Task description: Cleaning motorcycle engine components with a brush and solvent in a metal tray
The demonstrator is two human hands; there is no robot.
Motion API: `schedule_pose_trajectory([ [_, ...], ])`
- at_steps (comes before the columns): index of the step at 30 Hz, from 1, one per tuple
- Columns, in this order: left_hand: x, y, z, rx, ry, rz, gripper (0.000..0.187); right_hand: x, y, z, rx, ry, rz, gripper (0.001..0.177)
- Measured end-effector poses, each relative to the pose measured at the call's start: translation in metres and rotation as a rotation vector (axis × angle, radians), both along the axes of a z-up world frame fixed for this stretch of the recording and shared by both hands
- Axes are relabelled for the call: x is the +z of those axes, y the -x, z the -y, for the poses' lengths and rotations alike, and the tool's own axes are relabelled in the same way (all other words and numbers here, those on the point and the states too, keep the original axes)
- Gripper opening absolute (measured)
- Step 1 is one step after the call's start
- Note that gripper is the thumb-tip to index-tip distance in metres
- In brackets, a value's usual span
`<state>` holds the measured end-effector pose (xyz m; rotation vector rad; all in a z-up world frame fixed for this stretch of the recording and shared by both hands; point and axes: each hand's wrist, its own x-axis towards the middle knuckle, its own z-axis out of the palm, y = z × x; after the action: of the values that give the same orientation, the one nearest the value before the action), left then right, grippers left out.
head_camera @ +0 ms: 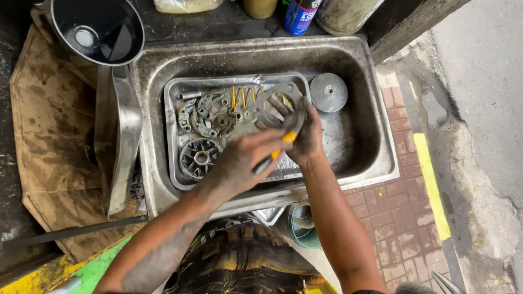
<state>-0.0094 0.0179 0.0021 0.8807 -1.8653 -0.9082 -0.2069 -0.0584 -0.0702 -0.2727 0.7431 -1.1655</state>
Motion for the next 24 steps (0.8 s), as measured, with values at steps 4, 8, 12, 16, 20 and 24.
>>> schedule_pose_trajectory([
  [4,0.017,-0.032,-0.005,0.025,-0.032,0.186,0.027,-0.002,0.015,0.001,0.010,0.073,-0.157,0.062],
  [8,-0.007,-0.013,0.001,0.065,0.023,0.028,0.024,-0.008,0.007,0.000,-0.011,0.068,-0.156,0.053],
  [12,-0.010,-0.033,0.013,0.065,-0.041,-0.038,0.023,-0.016,0.004,0.006,-0.087,0.135,-0.153,0.051],
  [16,-0.002,-0.039,0.010,0.153,-0.022,0.022,0.021,-0.037,0.007,0.010,-0.171,0.118,-0.261,0.045],
  [20,0.004,-0.043,0.003,0.134,-0.127,-0.062,0.025,-0.071,0.010,0.027,-0.254,0.129,-0.340,0.035],
  [24,-0.006,-0.073,0.013,0.298,-0.204,-0.111,0.020,-0.018,-0.005,0.006,-0.278,0.012,-0.352,0.032],
])
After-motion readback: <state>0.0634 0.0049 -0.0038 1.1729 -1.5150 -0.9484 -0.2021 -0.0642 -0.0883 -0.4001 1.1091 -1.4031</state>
